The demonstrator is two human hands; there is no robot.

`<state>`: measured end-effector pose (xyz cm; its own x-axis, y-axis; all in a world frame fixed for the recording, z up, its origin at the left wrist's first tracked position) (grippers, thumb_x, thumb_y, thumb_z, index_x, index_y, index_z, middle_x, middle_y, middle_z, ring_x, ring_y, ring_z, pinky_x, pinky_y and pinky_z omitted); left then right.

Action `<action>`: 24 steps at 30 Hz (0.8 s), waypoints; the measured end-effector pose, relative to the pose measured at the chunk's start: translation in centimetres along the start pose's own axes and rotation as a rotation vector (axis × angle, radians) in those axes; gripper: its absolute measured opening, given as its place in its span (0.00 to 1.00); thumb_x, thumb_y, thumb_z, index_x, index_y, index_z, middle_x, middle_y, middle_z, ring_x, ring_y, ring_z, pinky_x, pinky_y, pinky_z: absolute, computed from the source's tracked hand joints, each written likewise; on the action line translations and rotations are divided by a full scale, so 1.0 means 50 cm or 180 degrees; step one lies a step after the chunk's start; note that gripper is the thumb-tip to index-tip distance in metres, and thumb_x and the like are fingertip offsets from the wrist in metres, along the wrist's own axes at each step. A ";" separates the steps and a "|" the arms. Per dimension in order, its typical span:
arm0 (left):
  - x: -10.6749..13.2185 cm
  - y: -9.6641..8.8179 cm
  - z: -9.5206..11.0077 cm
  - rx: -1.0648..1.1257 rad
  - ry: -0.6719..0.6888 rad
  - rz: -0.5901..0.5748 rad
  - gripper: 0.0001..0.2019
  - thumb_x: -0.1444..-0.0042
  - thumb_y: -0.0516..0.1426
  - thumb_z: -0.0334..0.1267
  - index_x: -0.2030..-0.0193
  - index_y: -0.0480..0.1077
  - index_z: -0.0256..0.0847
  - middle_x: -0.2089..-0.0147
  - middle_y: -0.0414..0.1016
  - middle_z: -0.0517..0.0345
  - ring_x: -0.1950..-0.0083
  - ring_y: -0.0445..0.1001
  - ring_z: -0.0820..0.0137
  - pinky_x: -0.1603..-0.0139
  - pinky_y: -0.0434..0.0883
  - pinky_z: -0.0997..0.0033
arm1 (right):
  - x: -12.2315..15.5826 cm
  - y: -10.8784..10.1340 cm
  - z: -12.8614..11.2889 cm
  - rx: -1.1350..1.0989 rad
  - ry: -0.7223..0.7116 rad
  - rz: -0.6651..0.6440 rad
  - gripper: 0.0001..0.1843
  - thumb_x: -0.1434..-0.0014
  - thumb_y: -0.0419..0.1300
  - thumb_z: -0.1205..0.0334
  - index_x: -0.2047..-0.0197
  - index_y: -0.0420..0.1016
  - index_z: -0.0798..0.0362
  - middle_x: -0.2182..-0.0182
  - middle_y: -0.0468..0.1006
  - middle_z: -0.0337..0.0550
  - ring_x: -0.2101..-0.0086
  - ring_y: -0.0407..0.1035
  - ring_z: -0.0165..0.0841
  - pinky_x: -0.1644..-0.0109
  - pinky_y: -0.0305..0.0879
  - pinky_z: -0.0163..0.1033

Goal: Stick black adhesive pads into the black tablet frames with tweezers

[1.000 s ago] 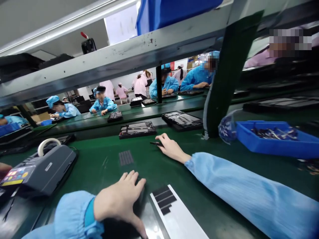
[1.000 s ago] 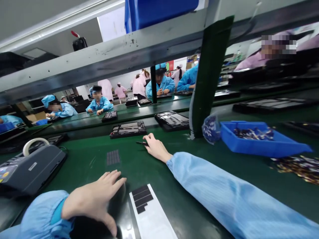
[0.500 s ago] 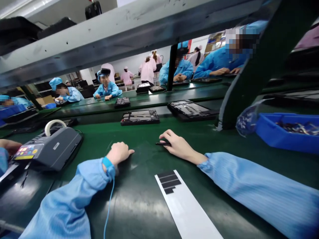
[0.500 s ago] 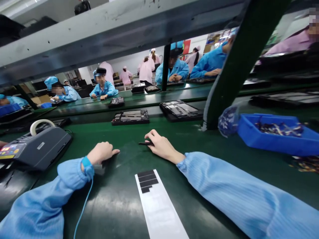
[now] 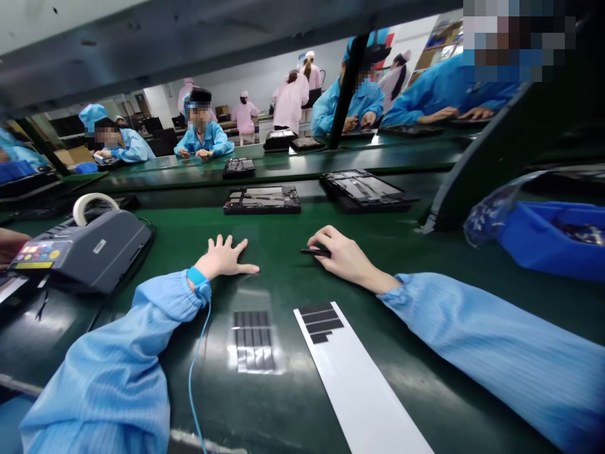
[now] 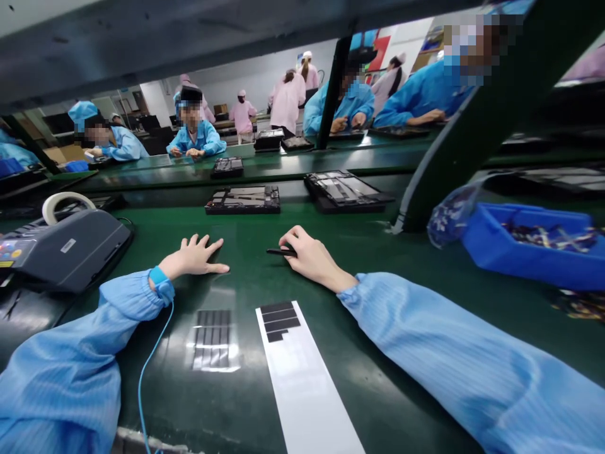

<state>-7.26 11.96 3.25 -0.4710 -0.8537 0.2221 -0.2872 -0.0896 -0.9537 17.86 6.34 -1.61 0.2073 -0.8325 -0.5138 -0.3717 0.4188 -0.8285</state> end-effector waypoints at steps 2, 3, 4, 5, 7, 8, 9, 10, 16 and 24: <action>0.007 0.011 0.022 -0.0099 -0.0238 0.0285 0.41 0.41 0.41 0.61 0.35 0.49 0.24 0.35 0.48 0.28 0.34 0.43 0.42 0.39 0.46 0.43 | 0.001 0.000 0.004 -0.0006 0.0006 0.0004 0.07 0.47 0.53 0.68 0.64 0.68 0.53 0.62 0.68 0.46 0.69 0.68 0.35 0.68 0.65 0.38; 0.012 0.016 0.033 -0.0138 -0.0267 0.0363 0.41 0.40 0.39 0.59 0.37 0.51 0.17 0.36 0.49 0.24 0.34 0.42 0.42 0.38 0.46 0.45 | 0.001 0.000 0.005 -0.0017 0.0006 0.0003 0.07 0.48 0.53 0.68 0.64 0.68 0.53 0.62 0.68 0.46 0.69 0.68 0.35 0.68 0.65 0.38; 0.016 0.020 0.043 -0.0178 -0.0281 0.0422 0.41 0.39 0.38 0.58 0.39 0.52 0.13 0.37 0.49 0.22 0.34 0.43 0.43 0.38 0.47 0.46 | 0.001 0.000 0.006 -0.0034 0.0007 0.0004 0.07 0.48 0.53 0.69 0.64 0.68 0.53 0.62 0.68 0.46 0.68 0.68 0.35 0.67 0.65 0.39; 0.020 0.022 0.050 -0.0212 -0.0270 0.0456 0.41 0.39 0.38 0.58 0.40 0.53 0.12 0.37 0.50 0.21 0.34 0.44 0.43 0.38 0.48 0.46 | 0.002 -0.001 0.006 -0.0055 0.0008 0.0005 0.07 0.49 0.53 0.69 0.64 0.68 0.53 0.62 0.68 0.46 0.68 0.68 0.35 0.67 0.65 0.39; 0.024 0.023 0.059 -0.0218 -0.0132 0.0419 0.41 0.39 0.39 0.58 0.39 0.52 0.13 0.37 0.50 0.22 0.34 0.46 0.43 0.39 0.50 0.45 | 0.002 -0.002 0.005 -0.0096 0.0009 0.0002 0.08 0.49 0.53 0.70 0.65 0.67 0.53 0.62 0.68 0.46 0.68 0.67 0.35 0.66 0.65 0.39; 0.026 0.021 0.060 -0.0185 -0.0005 0.0351 0.41 0.40 0.39 0.59 0.38 0.51 0.16 0.36 0.48 0.24 0.34 0.46 0.43 0.39 0.50 0.45 | 0.002 -0.003 0.003 -0.0109 0.0012 -0.0002 0.08 0.49 0.53 0.70 0.65 0.68 0.53 0.62 0.68 0.46 0.68 0.67 0.35 0.66 0.65 0.39; 0.026 0.018 0.060 -0.0142 0.0148 0.0262 0.41 0.40 0.40 0.60 0.37 0.50 0.19 0.35 0.46 0.27 0.34 0.46 0.44 0.39 0.50 0.44 | 0.001 -0.003 0.002 -0.0114 0.0020 -0.0006 0.07 0.49 0.52 0.70 0.65 0.68 0.54 0.62 0.68 0.46 0.68 0.67 0.34 0.66 0.65 0.39; 0.026 0.015 0.058 -0.0094 0.0312 0.0164 0.41 0.41 0.40 0.61 0.36 0.49 0.22 0.34 0.44 0.30 0.34 0.45 0.45 0.39 0.50 0.44 | 0.001 -0.002 0.001 -0.0117 0.0025 -0.0007 0.07 0.49 0.52 0.69 0.65 0.68 0.54 0.62 0.68 0.46 0.69 0.67 0.34 0.66 0.65 0.39; 0.030 -0.016 0.050 0.0100 0.0909 -0.0056 0.41 0.45 0.48 0.62 0.36 0.50 0.30 0.32 0.41 0.35 0.32 0.41 0.47 0.38 0.45 0.42 | -0.013 -0.003 0.056 0.0037 0.0320 0.0211 0.09 0.52 0.54 0.69 0.65 0.69 0.53 0.63 0.68 0.47 0.66 0.67 0.37 0.62 0.65 0.41; 0.112 -0.003 0.169 0.0932 0.3145 0.0629 0.35 0.45 0.51 0.57 0.37 0.53 0.37 0.33 0.47 0.41 0.33 0.46 0.51 0.37 0.51 0.52 | -0.029 -0.036 0.253 0.0460 0.3029 0.0831 0.31 0.53 0.55 0.72 0.44 0.56 0.68 0.51 0.62 0.70 0.56 0.67 0.54 0.55 0.61 0.56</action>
<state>-2.83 2.86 2.93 -0.9968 -0.0798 -0.0019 0.0200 -0.2273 -0.9736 29.68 11.40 -2.19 -0.7003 -0.6256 -0.3438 -0.1754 0.6177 -0.7666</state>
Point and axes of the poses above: each hand's wrist, its own x-axis away from the middle knuckle, its own y-axis out of the palm, z = x × y, the point moved 1 cm from there along -x, towards the middle knuckle
